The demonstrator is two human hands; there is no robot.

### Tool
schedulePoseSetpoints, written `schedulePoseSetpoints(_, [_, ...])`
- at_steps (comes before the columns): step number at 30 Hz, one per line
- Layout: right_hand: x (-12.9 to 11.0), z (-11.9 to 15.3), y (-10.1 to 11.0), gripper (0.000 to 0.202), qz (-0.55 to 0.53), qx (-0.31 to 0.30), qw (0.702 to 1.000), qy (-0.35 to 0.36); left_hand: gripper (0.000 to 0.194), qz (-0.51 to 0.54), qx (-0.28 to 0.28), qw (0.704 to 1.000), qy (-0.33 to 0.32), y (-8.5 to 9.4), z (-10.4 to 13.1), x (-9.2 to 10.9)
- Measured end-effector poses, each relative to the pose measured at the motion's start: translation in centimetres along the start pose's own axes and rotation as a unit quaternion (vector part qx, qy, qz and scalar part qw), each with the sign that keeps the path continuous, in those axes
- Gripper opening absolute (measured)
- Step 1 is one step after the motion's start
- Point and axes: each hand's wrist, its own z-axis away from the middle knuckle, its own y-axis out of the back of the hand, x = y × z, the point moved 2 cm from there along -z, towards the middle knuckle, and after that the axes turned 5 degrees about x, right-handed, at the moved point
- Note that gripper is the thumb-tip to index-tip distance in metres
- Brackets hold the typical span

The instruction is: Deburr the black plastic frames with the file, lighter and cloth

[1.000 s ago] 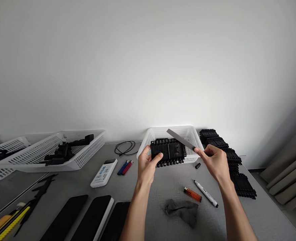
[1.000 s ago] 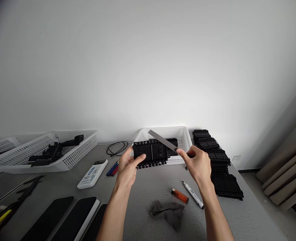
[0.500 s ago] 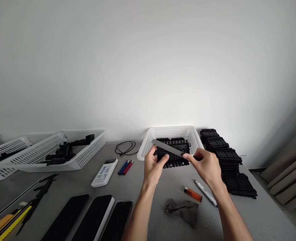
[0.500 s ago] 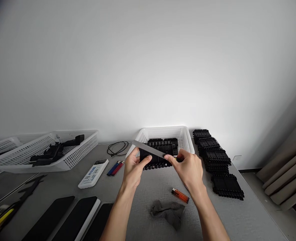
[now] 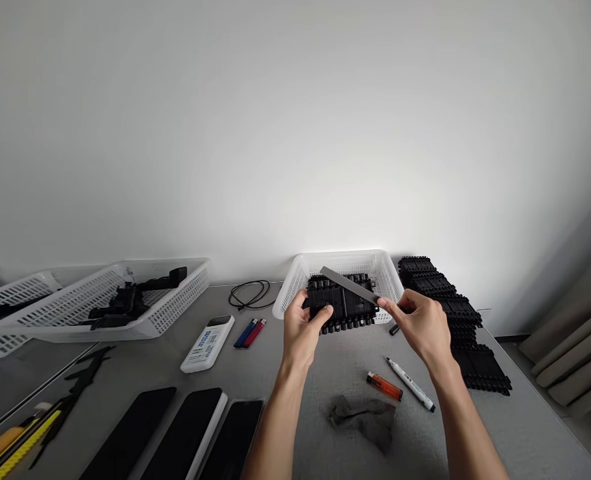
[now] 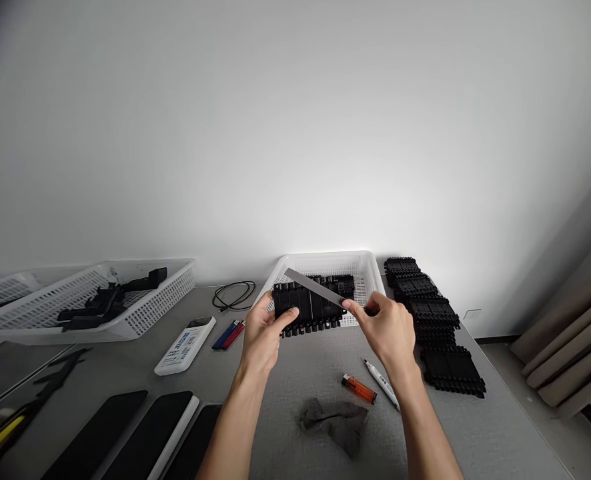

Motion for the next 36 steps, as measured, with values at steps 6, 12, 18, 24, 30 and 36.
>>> schedulePoseSetpoints(6, [1.8,-0.9,0.4,0.059,-0.038,0.042,0.996,-0.069,0.044,0.024,0.031,0.999,0.003,0.5,-0.4,0.2])
schedulePoseSetpoints(12, [0.3,-0.2,-1.2,0.05,-0.232,-0.078,0.968,-0.058,0.039,0.036,0.035,0.998,0.037,-0.6,0.0,-0.3])
schedulePoseSetpoints(18, [-1.5,0.6,-3.2,0.049,-0.325,-0.134,0.935,-0.045,0.054,0.076,-0.036,0.99,0.113,-0.8,0.4,-0.5])
schedulePoseSetpoints(24, [-0.5,0.4,-3.3,0.046,-0.373,-0.151,0.913,-0.063,0.06,-0.035,-0.084,0.992,0.09,-0.2,0.1,-0.6])
schedulePoseSetpoints(30, [-0.2,0.2,-2.5,0.047,-0.349,-0.13,0.926,-0.056,0.035,-0.149,-0.166,0.974,0.033,-0.1,0.2,-0.2])
schedulePoseSetpoints(36, [-1.0,0.4,-1.8,0.045,-0.265,-0.097,0.959,-0.016,0.035,-0.137,-0.224,0.965,0.021,-1.4,0.8,-0.5])
